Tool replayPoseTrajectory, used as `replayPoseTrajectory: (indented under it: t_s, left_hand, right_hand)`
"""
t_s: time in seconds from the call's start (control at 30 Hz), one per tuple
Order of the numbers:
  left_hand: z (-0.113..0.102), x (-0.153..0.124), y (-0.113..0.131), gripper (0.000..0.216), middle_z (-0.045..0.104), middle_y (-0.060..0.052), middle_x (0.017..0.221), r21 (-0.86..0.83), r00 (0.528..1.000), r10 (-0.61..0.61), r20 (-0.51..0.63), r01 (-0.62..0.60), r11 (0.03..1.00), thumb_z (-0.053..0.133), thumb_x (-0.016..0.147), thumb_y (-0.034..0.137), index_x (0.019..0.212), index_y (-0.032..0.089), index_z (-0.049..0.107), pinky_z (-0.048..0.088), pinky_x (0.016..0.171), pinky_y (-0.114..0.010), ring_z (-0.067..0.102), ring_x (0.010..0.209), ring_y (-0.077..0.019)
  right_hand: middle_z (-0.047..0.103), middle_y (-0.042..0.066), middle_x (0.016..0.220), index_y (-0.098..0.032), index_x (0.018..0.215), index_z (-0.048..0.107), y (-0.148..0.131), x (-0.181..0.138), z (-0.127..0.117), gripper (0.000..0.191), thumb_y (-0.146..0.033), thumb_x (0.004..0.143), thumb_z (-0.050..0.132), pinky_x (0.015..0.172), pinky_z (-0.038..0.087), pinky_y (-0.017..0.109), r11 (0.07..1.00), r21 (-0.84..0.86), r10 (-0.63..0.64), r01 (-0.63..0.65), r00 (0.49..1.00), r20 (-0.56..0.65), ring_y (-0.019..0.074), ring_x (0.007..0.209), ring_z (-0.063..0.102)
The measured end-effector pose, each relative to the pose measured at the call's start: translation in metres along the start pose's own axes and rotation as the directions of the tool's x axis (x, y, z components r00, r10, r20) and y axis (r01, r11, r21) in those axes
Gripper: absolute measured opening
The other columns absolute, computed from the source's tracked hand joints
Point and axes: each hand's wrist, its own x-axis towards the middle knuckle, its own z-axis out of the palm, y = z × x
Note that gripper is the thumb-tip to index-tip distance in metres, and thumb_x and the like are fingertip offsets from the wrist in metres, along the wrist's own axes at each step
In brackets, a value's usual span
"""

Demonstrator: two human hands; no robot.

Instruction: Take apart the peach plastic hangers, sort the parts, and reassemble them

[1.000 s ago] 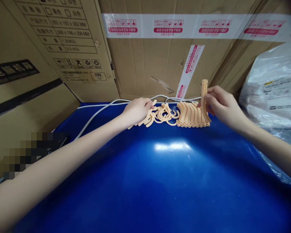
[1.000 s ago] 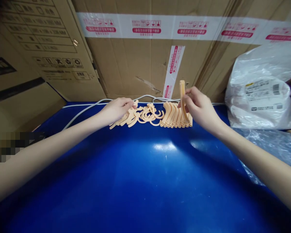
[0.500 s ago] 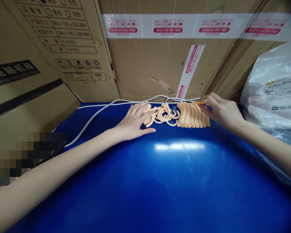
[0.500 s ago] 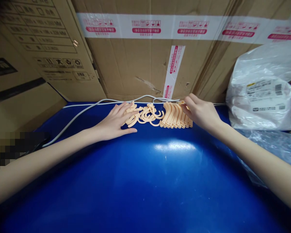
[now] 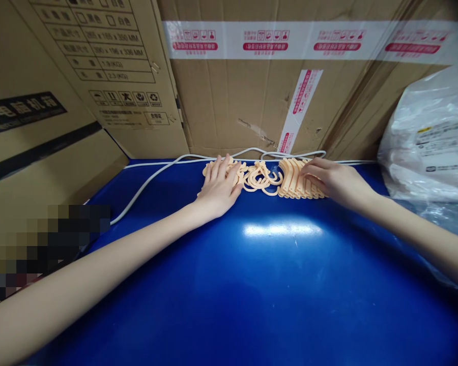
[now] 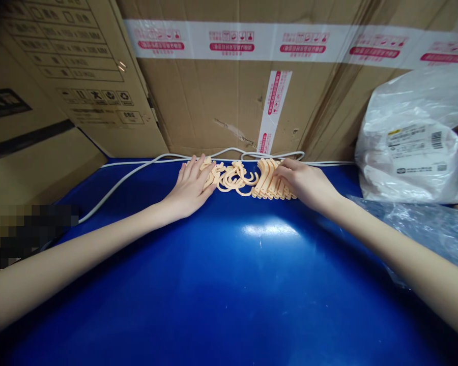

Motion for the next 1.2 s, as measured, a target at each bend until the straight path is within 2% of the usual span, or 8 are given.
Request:
replayPoseTrajectory:
  t_s: [0.1, 0.2, 0.33, 0.5, 0.6, 0.7, 0.9, 1.2]
  left_hand:
    - [-0.007, -0.012, 0.011, 0.061, 0.008, -0.018, 0.165, 0.010, 0.998, 0.044, -0.038, -0.044, 0.999, 0.041, 0.100, 0.036, 0.155, 0.012, 0.026, 0.003, 0.123, -0.055, -0.001, 0.153, -0.0342]
    - [-0.017, -0.034, 0.027, 0.064, 0.010, -0.017, 0.166, -0.020, 0.997, 0.070, -0.031, -0.071, 0.997, 0.042, 0.100, 0.040, 0.155, 0.014, 0.023, 0.006, 0.123, -0.055, 0.001, 0.153, -0.0318]
    - [-0.028, -0.069, 0.045, 0.066, 0.007, -0.013, 0.166, -0.084, 0.990, 0.098, 0.099, -0.090, 0.992, 0.036, 0.101, 0.050, 0.156, 0.016, 0.023, 0.010, 0.123, -0.053, -0.002, 0.153, -0.0295]
    - [-0.027, -0.093, 0.050, 0.071, 0.012, -0.011, 0.166, -0.106, 0.928, 0.230, 0.292, -0.208, 0.972, 0.033, 0.100, 0.057, 0.157, 0.016, 0.023, 0.012, 0.124, -0.051, 0.002, 0.154, -0.0270]
    - [-0.019, -0.096, 0.043, 0.071, 0.013, -0.012, 0.165, -0.088, 0.930, 0.243, 0.276, -0.227, 0.970, 0.032, 0.101, 0.055, 0.156, 0.011, 0.023, 0.013, 0.125, -0.049, 0.004, 0.154, -0.0256]
    - [-0.013, -0.096, 0.036, 0.071, 0.018, -0.013, 0.164, -0.086, 0.943, 0.227, 0.243, -0.212, 0.973, 0.032, 0.101, 0.055, 0.155, 0.009, 0.025, 0.016, 0.124, -0.047, 0.012, 0.153, -0.0248]
    - [-0.006, -0.089, 0.035, 0.064, 0.034, -0.012, 0.159, -0.002, 0.957, 0.252, 0.145, -0.254, 0.967, 0.038, 0.100, 0.053, 0.149, 0.011, 0.039, 0.028, 0.120, -0.046, 0.032, 0.147, -0.0263]
    - [0.000, -0.078, 0.033, 0.072, 0.022, -0.012, 0.163, -0.001, 0.940, 0.265, 0.215, -0.271, 0.963, 0.033, 0.100, 0.056, 0.154, 0.008, 0.028, 0.017, 0.124, -0.046, 0.019, 0.152, -0.0243]
  right_hand:
    - [0.067, 0.013, 0.111, -0.014, 0.108, 0.066, 0.002, -0.001, 0.001, 0.028, -0.017, 0.096, 0.040, 0.068, 0.048, 0.031, 1.000, -0.002, -0.009, 0.009, 1.000, 0.027, 0.0241, 0.091, 0.067]
    - [0.068, 0.012, 0.109, -0.015, 0.108, 0.065, -0.002, -0.006, -0.001, 0.027, -0.020, 0.097, 0.041, 0.067, 0.049, 0.032, 0.999, -0.031, 0.014, -0.015, 0.999, -0.031, 0.0236, 0.087, 0.068]
    - [0.070, 0.010, 0.106, -0.018, 0.102, 0.066, -0.029, -0.017, -0.012, 0.024, -0.025, 0.099, 0.043, 0.070, 0.052, 0.033, 0.999, -0.033, -0.022, 0.018, 0.989, -0.148, 0.0243, 0.093, 0.068]
    - [0.070, 0.011, 0.108, -0.015, 0.107, 0.066, -0.085, -0.038, -0.019, 0.027, -0.027, 0.100, 0.044, 0.080, 0.057, 0.036, 0.979, 0.118, -0.156, 0.165, 0.984, -0.081, 0.0227, 0.098, 0.068]
    - [0.063, 0.015, 0.131, -0.012, 0.128, 0.060, -0.104, -0.046, -0.013, 0.040, -0.036, 0.101, 0.044, 0.096, 0.053, 0.040, 0.963, 0.211, -0.173, 0.170, 0.985, -0.002, 0.0249, 0.118, 0.061]
    - [0.051, 0.017, 0.147, -0.010, 0.141, 0.051, -0.107, -0.049, -0.004, 0.054, -0.045, 0.100, 0.043, 0.106, 0.046, 0.048, 0.958, 0.238, -0.176, 0.160, 0.983, 0.047, 0.0291, 0.133, 0.050]
    - [0.044, 0.020, 0.152, -0.008, 0.146, 0.046, -0.102, -0.047, 0.003, 0.062, -0.049, 0.100, 0.040, 0.112, 0.040, 0.050, 0.951, 0.279, -0.160, 0.130, 0.983, 0.087, 0.0304, 0.139, 0.044]
    - [0.035, 0.020, 0.156, -0.006, 0.150, 0.040, -0.109, -0.043, 0.007, 0.072, -0.056, 0.099, 0.036, 0.117, 0.032, 0.051, 0.957, 0.281, -0.110, 0.071, 0.986, 0.127, 0.0307, 0.145, 0.033]
